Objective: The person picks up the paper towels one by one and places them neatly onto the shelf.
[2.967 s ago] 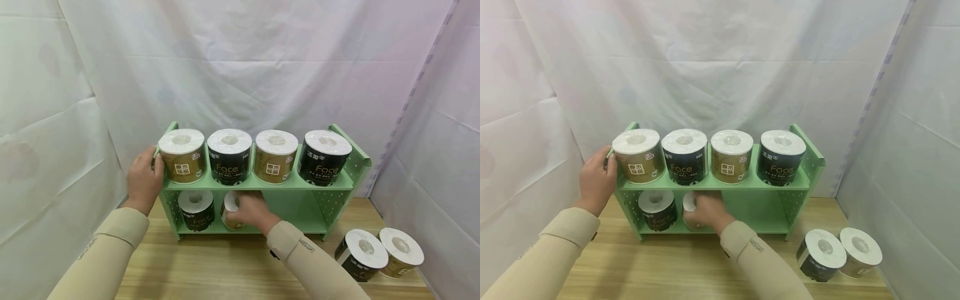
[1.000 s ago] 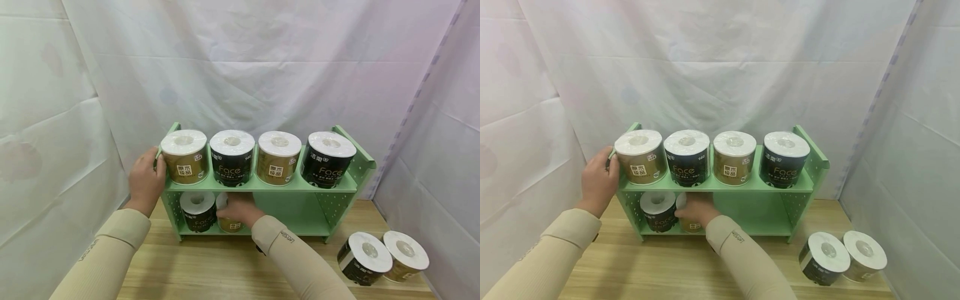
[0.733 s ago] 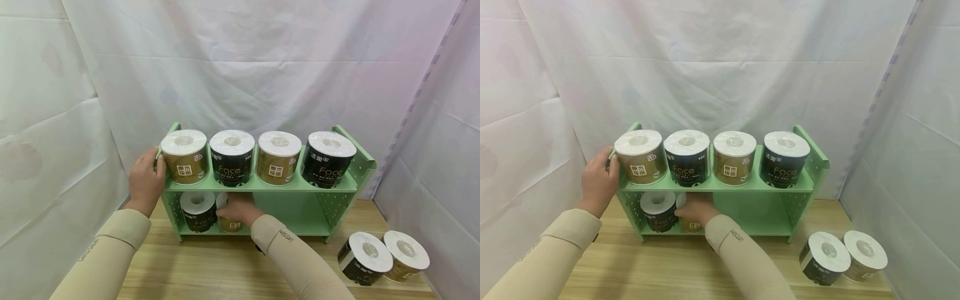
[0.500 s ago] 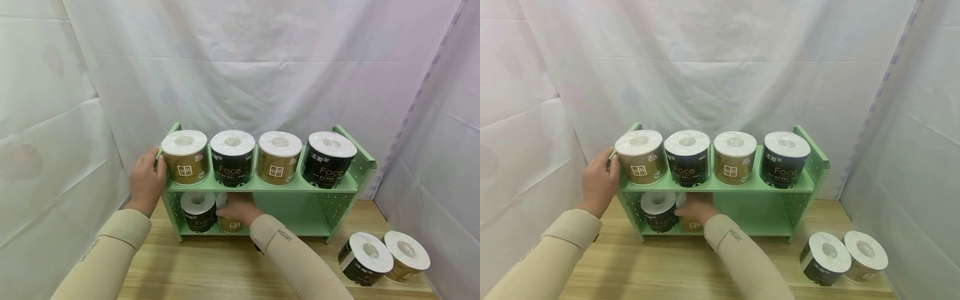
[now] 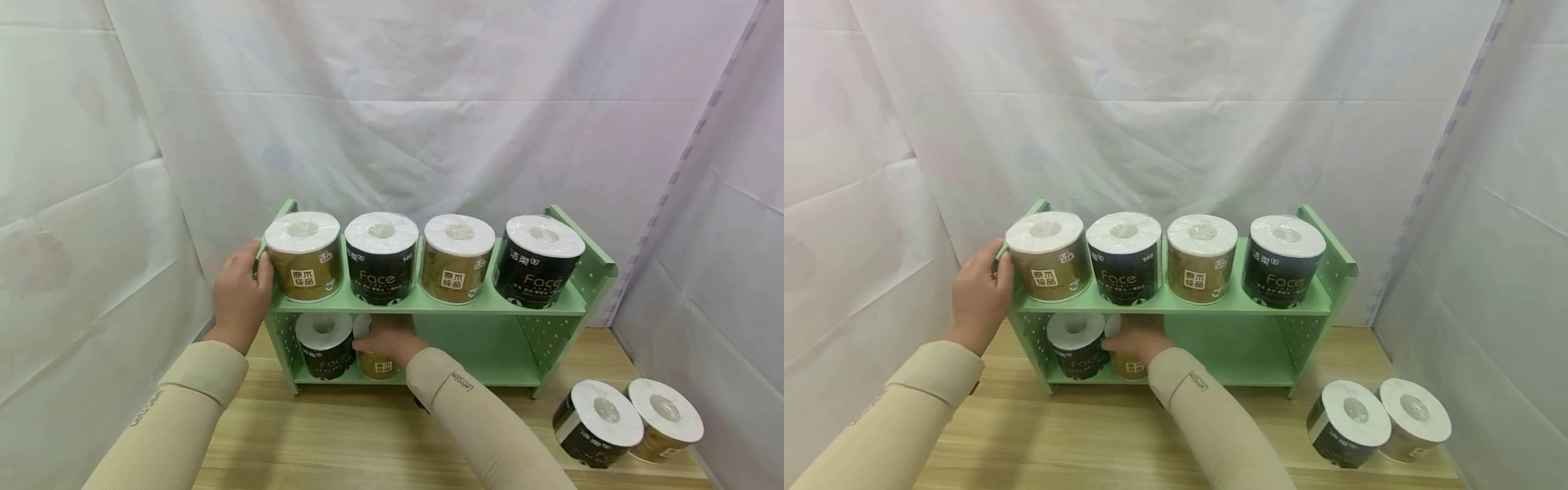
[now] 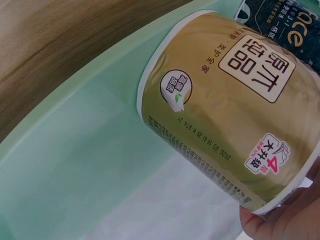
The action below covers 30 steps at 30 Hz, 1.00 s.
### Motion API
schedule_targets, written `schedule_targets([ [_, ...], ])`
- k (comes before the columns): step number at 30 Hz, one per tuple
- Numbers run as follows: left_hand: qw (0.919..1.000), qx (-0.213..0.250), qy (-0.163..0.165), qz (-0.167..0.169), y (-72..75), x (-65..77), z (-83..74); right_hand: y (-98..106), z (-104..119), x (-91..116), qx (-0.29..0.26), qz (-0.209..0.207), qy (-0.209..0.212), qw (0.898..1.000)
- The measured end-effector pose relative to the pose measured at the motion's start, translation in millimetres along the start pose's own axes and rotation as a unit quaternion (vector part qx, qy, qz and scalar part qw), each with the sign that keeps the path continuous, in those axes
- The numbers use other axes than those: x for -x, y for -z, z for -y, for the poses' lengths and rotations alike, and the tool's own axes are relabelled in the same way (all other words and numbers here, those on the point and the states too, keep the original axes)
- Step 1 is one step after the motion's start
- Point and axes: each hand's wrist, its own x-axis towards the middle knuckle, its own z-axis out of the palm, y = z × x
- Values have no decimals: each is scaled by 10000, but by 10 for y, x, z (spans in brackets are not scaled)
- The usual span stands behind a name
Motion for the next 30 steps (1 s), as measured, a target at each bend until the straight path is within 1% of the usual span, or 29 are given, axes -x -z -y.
schedule_targets([
  [4,10000,-15,9,31,-1,-5,-11,9,-11,-16,154,-75,-21,9999],
  [9,9999,-21,72,103,4,-11,-25,34,0,-10,118,-18,-57,9999],
  [14,9999,-13,109,100,5,-6,-17,39,15,-5,211,-6,-61,9998],
  [20,9999,-3,105,92,6,-3,-18,20,4,-19,296,-3,-53,9995],
  [30,10000,59,48,65,13,1,-25,31,29,6,256,-34,-89,9996],
])
